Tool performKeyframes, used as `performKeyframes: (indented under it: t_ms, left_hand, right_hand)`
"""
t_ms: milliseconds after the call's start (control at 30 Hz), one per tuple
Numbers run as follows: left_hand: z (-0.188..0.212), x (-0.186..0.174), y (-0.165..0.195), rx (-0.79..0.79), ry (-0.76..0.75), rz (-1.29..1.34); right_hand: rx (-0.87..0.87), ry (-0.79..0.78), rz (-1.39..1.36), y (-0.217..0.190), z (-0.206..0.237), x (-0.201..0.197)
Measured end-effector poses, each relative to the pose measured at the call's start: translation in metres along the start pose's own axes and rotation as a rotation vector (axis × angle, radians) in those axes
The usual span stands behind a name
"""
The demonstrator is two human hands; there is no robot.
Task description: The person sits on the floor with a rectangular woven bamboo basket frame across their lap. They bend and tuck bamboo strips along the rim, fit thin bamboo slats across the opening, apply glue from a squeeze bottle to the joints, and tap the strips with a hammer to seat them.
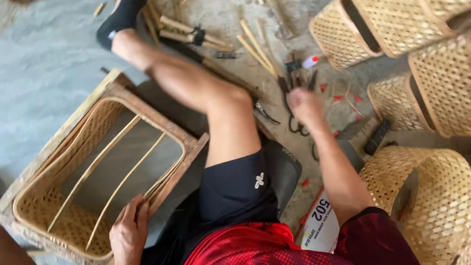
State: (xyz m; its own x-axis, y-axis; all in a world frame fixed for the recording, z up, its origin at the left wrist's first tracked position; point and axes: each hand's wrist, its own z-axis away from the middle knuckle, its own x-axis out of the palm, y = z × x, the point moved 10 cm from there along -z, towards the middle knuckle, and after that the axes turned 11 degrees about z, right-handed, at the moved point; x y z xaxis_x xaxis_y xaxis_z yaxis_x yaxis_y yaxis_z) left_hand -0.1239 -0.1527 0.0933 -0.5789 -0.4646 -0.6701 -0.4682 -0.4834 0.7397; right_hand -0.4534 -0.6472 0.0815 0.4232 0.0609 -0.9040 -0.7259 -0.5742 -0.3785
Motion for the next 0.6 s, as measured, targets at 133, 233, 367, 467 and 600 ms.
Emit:
performKeyframes:
  t_ms: [133, 233, 367, 467, 600]
  left_hand:
    - [0.003, 0.011, -0.014, -0.073, 0.025, -0.064]
    - [0.008, 0.013, -0.023, -0.042, 0.045, -0.081]
    - [0.005, 0.010, -0.042, -0.062, 0.066, -0.078]
    - [-0.003, 0.020, -0.055, -0.112, -0.034, -0.037]
    - [-0.007, 0.014, -0.048, -0.124, 0.035, -0.048]
  right_hand:
    - [0.012, -0.189, 0.130, -0.007, 0.025, 0.083]
    - [0.006, -0.277, -0.024, -0.058, 0.017, 0.124]
    - [-0.108, -0.192, 0.050, -0.100, -0.022, 0.128]
    - [-0.046, -0.219, -0.094, -0.084, -0.045, 0.107]
    - [-0.064, -0.563, -0.505, -0.086, -0.052, 0.107]
